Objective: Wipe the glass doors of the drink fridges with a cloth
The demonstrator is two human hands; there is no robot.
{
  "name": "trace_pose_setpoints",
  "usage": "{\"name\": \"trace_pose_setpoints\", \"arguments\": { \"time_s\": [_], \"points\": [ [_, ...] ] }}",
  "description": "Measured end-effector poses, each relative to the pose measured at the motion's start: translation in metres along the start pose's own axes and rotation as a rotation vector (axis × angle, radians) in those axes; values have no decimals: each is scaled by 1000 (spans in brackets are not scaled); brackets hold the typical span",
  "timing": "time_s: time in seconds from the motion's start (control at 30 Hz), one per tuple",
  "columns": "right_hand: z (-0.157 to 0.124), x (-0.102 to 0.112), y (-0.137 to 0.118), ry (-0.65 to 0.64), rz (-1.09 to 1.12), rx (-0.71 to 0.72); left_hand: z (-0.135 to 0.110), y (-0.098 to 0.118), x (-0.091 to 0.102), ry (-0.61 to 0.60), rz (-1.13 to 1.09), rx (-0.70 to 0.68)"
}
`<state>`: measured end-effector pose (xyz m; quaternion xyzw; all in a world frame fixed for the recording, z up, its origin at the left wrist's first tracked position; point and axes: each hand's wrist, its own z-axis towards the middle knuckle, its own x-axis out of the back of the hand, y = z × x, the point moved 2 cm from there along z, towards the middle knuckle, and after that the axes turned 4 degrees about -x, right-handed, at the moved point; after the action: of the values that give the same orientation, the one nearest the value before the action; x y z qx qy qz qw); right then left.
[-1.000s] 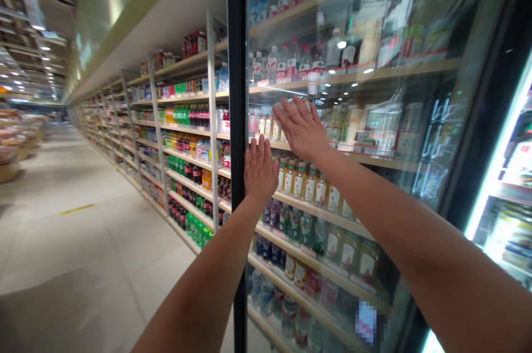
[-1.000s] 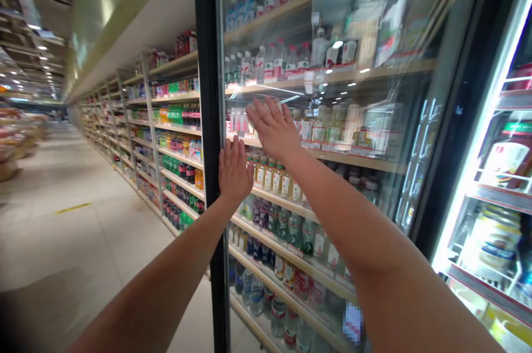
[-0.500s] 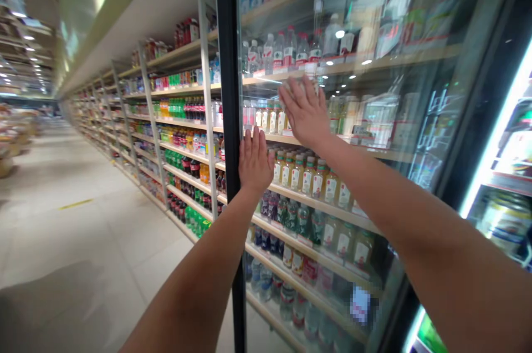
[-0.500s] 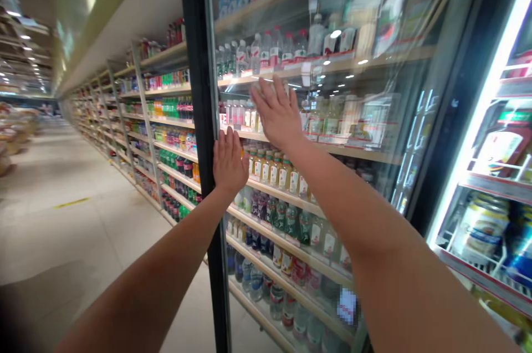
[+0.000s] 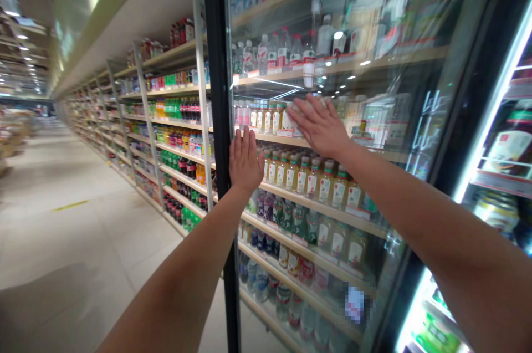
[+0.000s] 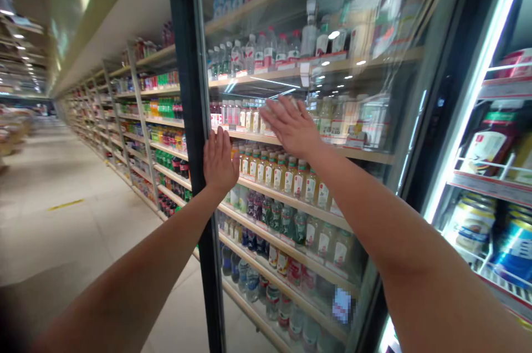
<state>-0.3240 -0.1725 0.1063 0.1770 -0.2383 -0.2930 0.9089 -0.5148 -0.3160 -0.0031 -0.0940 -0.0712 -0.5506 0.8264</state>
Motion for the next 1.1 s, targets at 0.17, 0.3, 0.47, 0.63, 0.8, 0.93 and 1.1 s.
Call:
{"name": "trace_pose_setpoints", "arguments": {
  "time_s": [0.17, 0.3, 0.47, 0.63, 0.8, 0.93, 1.1],
  "points": [
    [1, 12, 48, 166, -19, -339, 7, 9, 11, 81, -3, 23],
    [-1, 12, 46, 184, -34, -333, 51, 28, 27, 181, 10, 88],
    [-40, 1, 16, 151, -31, -302, 109, 44, 31, 60, -56, 2],
    [-86, -2, 27, -48, 11, 59, 113, 42, 27, 20, -98, 38],
    [-91, 6, 81, 143, -63, -300, 111, 42, 28, 4, -72, 47],
    [-108, 4, 85, 214, -80, -403, 111, 42, 30, 37, -125, 34],
    [-119, 4, 108, 202, -46, -370, 108, 44, 34, 31, -156, 27]
  ]
}}
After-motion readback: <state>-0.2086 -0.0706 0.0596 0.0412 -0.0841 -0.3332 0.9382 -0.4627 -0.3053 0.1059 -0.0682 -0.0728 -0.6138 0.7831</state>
